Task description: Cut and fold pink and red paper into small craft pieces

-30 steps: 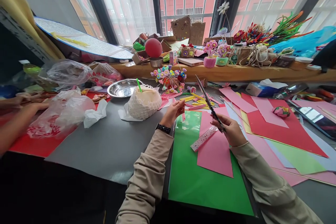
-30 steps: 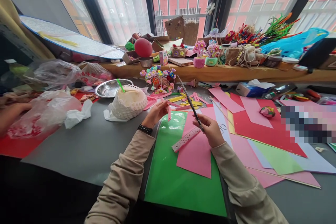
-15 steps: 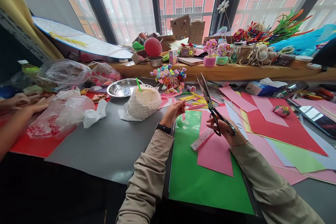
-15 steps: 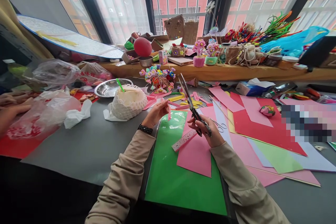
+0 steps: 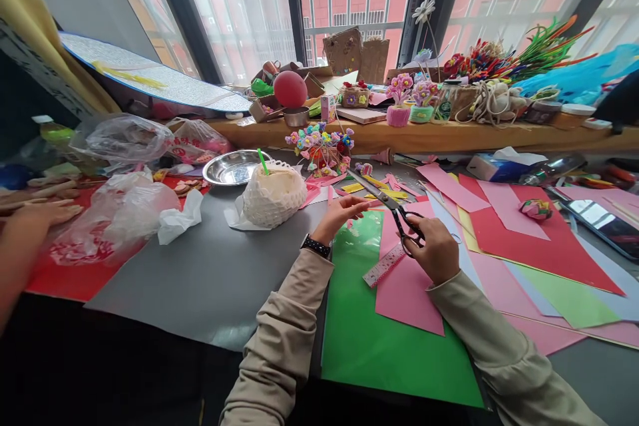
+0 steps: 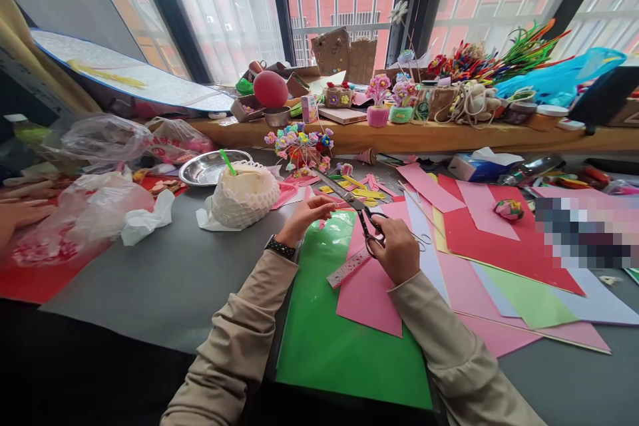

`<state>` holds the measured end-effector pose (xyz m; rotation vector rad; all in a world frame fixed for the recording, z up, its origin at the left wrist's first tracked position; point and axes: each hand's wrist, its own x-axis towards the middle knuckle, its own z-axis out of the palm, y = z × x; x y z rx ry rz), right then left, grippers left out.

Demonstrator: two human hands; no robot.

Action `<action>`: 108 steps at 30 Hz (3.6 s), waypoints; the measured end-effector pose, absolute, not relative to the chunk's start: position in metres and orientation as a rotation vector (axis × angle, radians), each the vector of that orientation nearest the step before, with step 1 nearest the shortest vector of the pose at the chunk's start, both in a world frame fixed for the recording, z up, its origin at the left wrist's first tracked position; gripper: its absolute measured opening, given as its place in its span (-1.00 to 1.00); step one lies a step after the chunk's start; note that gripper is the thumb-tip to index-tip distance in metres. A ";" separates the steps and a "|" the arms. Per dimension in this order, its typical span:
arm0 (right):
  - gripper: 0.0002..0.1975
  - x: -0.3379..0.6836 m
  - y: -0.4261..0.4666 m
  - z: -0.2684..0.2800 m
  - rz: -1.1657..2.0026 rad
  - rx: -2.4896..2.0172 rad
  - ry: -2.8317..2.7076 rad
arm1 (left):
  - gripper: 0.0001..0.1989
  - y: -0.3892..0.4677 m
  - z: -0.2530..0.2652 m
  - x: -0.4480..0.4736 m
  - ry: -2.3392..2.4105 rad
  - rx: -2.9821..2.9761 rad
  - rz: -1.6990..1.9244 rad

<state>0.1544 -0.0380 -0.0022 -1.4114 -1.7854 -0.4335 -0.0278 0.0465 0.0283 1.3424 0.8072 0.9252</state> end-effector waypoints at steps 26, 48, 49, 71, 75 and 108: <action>-0.72 0.149 -0.042 -0.002 -0.666 -1.467 -1.891 | -0.68 0.043 0.027 -0.023 0.973 1.566 1.054; -0.73 0.149 -0.043 -0.003 -0.680 -1.521 -1.916 | -0.84 0.040 0.025 -0.028 1.185 2.860 1.409; -0.73 0.149 -0.042 -0.003 -0.683 -1.525 -1.914 | -0.84 0.040 0.025 -0.029 1.180 2.873 1.401; -0.72 0.149 -0.042 -0.005 -0.640 -1.547 -1.946 | -0.85 0.040 0.023 -0.023 1.253 3.154 1.295; -0.72 0.149 -0.042 -0.005 -0.623 -1.533 -1.939 | -0.84 0.040 0.022 -0.023 1.259 3.096 1.288; -0.77 0.147 -0.045 0.001 -0.795 -1.468 -1.950 | -0.74 0.041 0.020 -0.015 0.796 0.985 0.828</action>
